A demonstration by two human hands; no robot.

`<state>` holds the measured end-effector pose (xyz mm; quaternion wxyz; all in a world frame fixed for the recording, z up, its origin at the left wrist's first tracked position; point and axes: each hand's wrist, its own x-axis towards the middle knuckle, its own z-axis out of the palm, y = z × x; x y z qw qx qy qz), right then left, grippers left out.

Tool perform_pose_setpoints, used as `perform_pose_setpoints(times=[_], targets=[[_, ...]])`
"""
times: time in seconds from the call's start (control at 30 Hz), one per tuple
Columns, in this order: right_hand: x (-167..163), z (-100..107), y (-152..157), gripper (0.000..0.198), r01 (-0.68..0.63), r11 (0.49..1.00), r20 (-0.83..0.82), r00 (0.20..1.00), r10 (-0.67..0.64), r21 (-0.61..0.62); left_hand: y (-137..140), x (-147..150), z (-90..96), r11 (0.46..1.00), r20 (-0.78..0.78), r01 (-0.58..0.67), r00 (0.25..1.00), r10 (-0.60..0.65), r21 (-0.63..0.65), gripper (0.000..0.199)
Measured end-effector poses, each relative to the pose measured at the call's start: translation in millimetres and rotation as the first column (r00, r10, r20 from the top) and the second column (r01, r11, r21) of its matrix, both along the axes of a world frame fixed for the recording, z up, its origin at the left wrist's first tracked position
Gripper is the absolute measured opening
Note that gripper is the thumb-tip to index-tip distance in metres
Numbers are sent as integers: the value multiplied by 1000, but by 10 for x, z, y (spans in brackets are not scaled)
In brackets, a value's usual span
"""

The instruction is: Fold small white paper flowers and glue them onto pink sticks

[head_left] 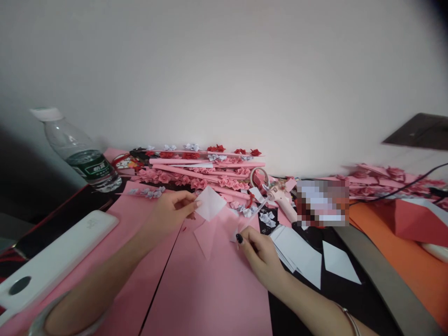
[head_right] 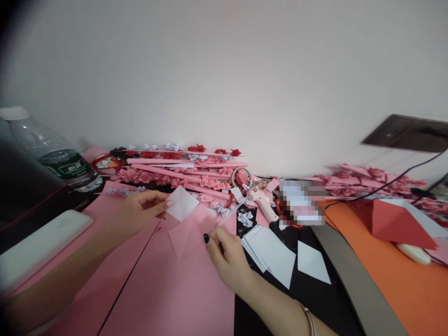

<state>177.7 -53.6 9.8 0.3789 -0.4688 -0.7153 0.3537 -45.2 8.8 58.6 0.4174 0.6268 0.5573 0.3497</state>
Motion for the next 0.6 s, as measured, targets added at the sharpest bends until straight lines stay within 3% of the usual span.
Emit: perform_pose_setpoints(times=[0.13,0.27,0.3,0.4,0.6], targets=[[6,-19,-2,24,14,1000,-5,1000,-14,5,-48,187,-154,972,229,201,959,-169,-122,23],[24,-24,14,7,207,975,-111,974,-198,75,-107,356,-260,905,334,402,879,-340,-136,20],[32,-19,25,3,264,960,-138,958,-250,96,-124,390,-272,900,344,415,871,-351,-133,18],[53,11,69,18,343,929,-138,936,-324,141,-165,462,-298,892,367,436,855,-368,-122,16],[70,23,127,12,168,979,66,982,-176,111,-170,469,-381,915,397,389,860,-320,-106,17]])
